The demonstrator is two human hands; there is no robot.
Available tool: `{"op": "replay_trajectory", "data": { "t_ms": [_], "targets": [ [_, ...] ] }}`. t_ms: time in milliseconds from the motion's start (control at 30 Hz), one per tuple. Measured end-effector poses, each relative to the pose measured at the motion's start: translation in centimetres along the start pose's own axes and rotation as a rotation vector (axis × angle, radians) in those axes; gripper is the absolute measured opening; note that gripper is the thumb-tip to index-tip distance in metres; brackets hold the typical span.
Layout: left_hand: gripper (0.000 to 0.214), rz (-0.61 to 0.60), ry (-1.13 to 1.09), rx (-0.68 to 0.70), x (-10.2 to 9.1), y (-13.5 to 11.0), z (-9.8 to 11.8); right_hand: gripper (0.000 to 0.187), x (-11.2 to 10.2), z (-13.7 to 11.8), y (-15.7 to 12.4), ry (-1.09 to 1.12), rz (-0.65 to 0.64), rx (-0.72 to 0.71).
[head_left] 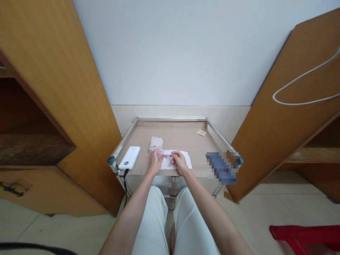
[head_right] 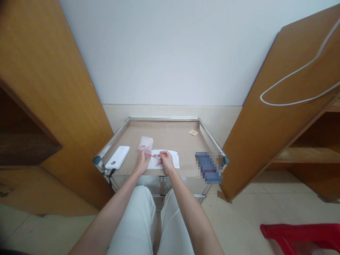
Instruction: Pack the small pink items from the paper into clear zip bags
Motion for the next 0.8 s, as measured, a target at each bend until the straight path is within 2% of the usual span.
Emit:
{"op": "replay_trajectory", "data": {
  "t_ms": [100,233,333,467,567,800],
  "targets": [
    [0.040,0.004,-0.025,-0.021,-0.1,0.0,0.1,0.014,-0.2,-0.6,0.6,-0.120,0.085,-0.038],
    [0.040,-0.008,-0.033,-0.045,-0.2,-0.1,0.3,0.011,-0.2,-1.9,1.4,-0.514,0.165,-0.179],
    [0.041,-0.011,-0.023,-0.061,-0.3,-0.2,0.3,0.015,0.4,-2.2,1.9,-0.800,0.130,-0.255],
    [0.042,-0.026,-0.015,-0.052,-0.1,-0.3,0.1,0.021,1.1,-1.7,2.1,-1.065,0.079,-0.263],
    [0.042,-0.036,-0.011,-0.048,0.0,-0.4,-0.1,0.020,1.4,-1.6,2.1,-1.164,0.104,-0.273],
    [0.044,-0.046,0.003,-0.040,0.1,-0.3,-0.2,0.017,1.7,-1.8,1.9,-1.219,0.170,-0.227]
  ]
}}
Point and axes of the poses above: each hand's wrist, its own y-axis towards the middle knuckle, its own x-axis out of the palm, z = x × y, the point moved 4 cm from there along y, towards the middle knuckle, and after that the axes turned 10 degrees about x, right-handed, at the moved point
